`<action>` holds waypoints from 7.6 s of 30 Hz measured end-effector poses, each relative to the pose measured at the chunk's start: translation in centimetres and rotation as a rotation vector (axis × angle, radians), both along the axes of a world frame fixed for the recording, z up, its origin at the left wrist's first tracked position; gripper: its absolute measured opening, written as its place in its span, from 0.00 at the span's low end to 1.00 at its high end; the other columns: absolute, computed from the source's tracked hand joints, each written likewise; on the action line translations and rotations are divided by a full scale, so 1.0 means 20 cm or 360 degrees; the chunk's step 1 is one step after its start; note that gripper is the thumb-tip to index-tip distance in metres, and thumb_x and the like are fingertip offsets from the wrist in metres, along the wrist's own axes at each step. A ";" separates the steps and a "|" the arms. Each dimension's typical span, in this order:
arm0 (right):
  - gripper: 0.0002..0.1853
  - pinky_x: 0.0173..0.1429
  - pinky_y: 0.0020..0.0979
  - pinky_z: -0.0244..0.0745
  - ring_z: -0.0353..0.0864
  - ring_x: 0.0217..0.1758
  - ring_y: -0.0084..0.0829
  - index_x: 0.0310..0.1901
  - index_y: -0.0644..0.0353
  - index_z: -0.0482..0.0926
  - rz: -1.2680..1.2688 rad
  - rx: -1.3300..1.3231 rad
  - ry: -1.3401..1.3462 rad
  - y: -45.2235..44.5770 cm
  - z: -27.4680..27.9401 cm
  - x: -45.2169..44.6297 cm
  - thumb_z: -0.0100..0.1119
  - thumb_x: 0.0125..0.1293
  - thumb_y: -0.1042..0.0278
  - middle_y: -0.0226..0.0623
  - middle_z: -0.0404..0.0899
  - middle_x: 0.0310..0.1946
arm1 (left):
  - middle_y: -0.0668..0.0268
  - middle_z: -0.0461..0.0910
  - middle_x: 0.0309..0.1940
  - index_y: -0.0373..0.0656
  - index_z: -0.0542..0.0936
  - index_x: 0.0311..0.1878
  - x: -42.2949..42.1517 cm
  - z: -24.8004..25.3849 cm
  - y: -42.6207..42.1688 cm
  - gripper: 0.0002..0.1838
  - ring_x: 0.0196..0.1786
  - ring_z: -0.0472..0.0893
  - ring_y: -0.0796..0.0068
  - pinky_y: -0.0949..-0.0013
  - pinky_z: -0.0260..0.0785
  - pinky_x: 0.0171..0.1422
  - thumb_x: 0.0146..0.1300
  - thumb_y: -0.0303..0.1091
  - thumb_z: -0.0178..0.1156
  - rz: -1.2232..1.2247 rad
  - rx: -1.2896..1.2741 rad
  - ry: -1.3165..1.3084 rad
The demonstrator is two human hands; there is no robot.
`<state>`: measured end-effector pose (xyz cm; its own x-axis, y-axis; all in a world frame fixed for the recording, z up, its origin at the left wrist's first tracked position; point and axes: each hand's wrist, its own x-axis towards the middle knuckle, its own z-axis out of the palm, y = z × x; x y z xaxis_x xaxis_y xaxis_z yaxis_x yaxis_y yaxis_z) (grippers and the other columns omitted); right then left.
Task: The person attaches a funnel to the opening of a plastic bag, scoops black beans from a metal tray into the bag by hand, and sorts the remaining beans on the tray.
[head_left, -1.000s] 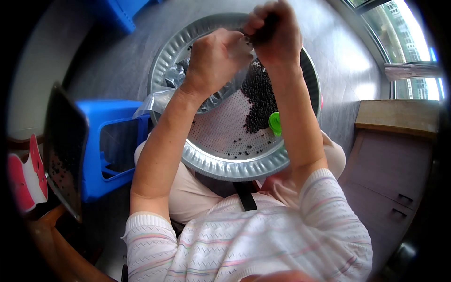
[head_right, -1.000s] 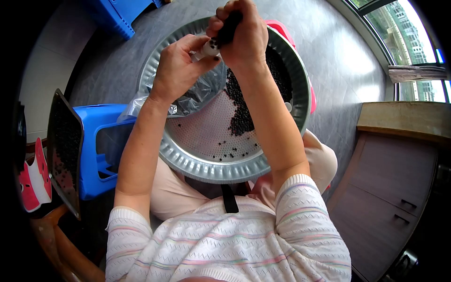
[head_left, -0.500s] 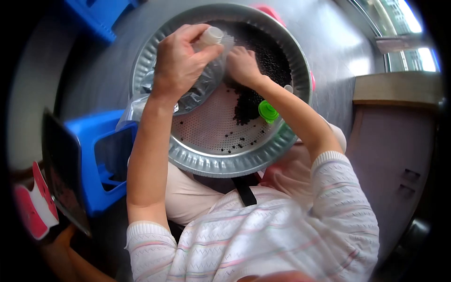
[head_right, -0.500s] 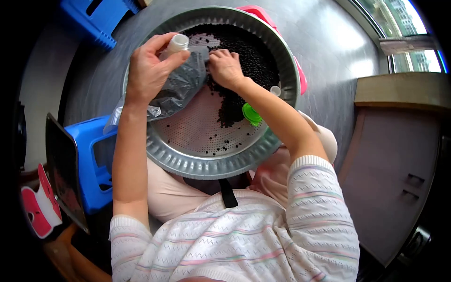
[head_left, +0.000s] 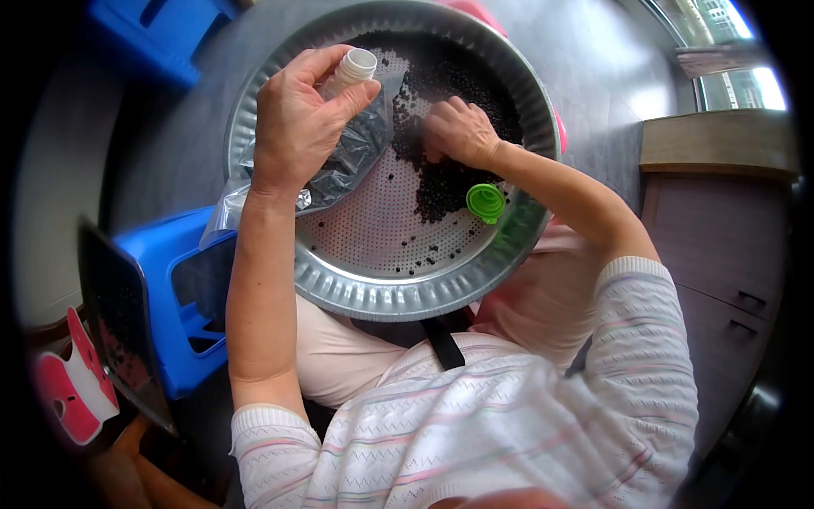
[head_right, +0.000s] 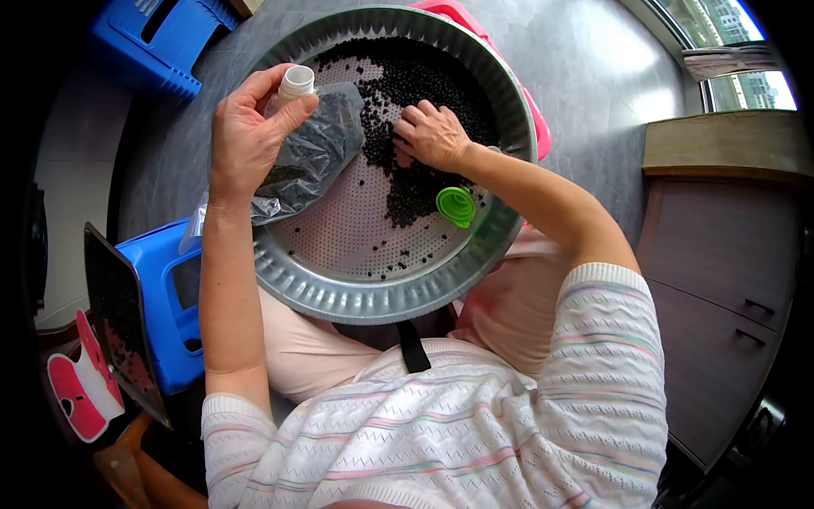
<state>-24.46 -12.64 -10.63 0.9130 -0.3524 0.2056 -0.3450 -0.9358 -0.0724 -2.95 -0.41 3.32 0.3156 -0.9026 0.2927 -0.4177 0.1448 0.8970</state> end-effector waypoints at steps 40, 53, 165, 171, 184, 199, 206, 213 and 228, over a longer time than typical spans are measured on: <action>0.14 0.29 0.32 0.69 0.72 0.25 0.31 0.28 0.53 0.72 0.0104 0.3169 -0.2383 0.08 0.78 0.64 0.52 0.66 0.54 0.32 0.72 0.24 | 0.65 0.82 0.40 0.37 0.79 0.49 0.01 0.02 0.01 0.18 0.43 0.80 0.77 0.72 0.72 0.52 0.53 0.28 0.68 -0.0005 -0.0004 -0.0140; 0.13 0.34 0.34 0.73 0.75 0.27 0.33 0.31 0.58 0.74 0.0155 0.3014 -0.2340 0.12 0.80 0.63 0.54 0.66 0.57 0.35 0.74 0.26 | 0.67 0.82 0.38 0.36 0.79 0.48 0.02 0.00 0.01 0.18 0.41 0.79 0.81 0.75 0.72 0.48 0.53 0.27 0.68 -0.0001 -0.0050 -0.0133; 0.09 0.43 0.27 0.71 0.78 0.38 0.23 0.38 0.59 0.81 -0.0686 0.1509 -0.1002 -0.08 0.15 0.44 0.56 0.63 0.65 0.30 0.82 0.33 | 0.66 0.81 0.37 0.37 0.80 0.46 0.02 -0.03 0.00 0.18 0.40 0.79 0.78 0.74 0.72 0.47 0.51 0.30 0.70 0.0060 -0.0083 -0.0199; 0.09 0.45 0.39 0.67 0.73 0.46 0.36 0.33 0.55 0.79 -0.0454 -0.0008 -0.0064 -0.02 -0.02 0.28 0.57 0.57 0.60 0.33 0.76 0.37 | 0.67 0.82 0.37 0.36 0.80 0.46 0.02 0.00 0.01 0.18 0.39 0.79 0.79 0.75 0.72 0.47 0.52 0.30 0.70 0.0002 -0.0057 -0.0149; 0.10 0.62 0.48 0.53 0.64 0.61 0.36 0.41 0.57 0.75 -0.0412 -0.0254 -0.0050 0.16 -0.04 0.09 0.50 0.59 0.65 0.35 0.71 0.51 | 0.67 0.82 0.39 0.35 0.79 0.48 0.01 0.00 0.01 0.19 0.42 0.79 0.81 0.76 0.72 0.49 0.53 0.29 0.69 -0.0063 0.0059 -0.0009; 0.15 0.36 0.36 0.76 0.79 0.29 0.33 0.30 0.60 0.73 -0.0963 0.0706 -0.0238 0.03 -0.04 0.09 0.54 0.65 0.56 0.38 0.77 0.27 | 0.67 0.82 0.37 0.35 0.80 0.46 0.03 -0.02 0.00 0.18 0.39 0.79 0.81 0.75 0.72 0.47 0.52 0.29 0.70 -0.0027 -0.0061 -0.0151; 0.15 0.18 0.24 0.53 0.60 0.19 0.20 0.28 0.52 0.67 -0.0902 0.2926 -0.1745 0.04 0.47 0.27 0.50 0.69 0.54 0.25 0.63 0.19 | 0.66 0.82 0.37 0.36 0.80 0.46 0.03 -0.04 -0.01 0.17 0.40 0.79 0.79 0.74 0.72 0.48 0.53 0.30 0.69 0.0020 -0.0064 -0.0202; 0.14 0.20 0.25 0.64 0.67 0.21 0.23 0.30 0.54 0.69 -0.0087 0.3065 -0.2126 0.03 0.77 0.54 0.49 0.71 0.55 0.28 0.67 0.20 | 0.59 0.82 0.37 0.35 0.81 0.43 0.02 -0.03 -0.01 0.18 0.41 0.81 0.66 0.69 0.72 0.49 0.49 0.33 0.68 0.0023 -0.0109 -0.0124; 0.15 0.26 0.33 0.71 0.68 0.19 0.27 0.28 0.55 0.67 -0.0213 0.2717 -0.2436 0.15 0.81 0.66 0.51 0.69 0.55 0.30 0.66 0.19 | 0.63 0.81 0.40 0.34 0.79 0.46 0.02 0.00 0.00 0.17 0.42 0.80 0.77 0.73 0.72 0.50 0.52 0.28 0.67 -0.0020 -0.0053 -0.0112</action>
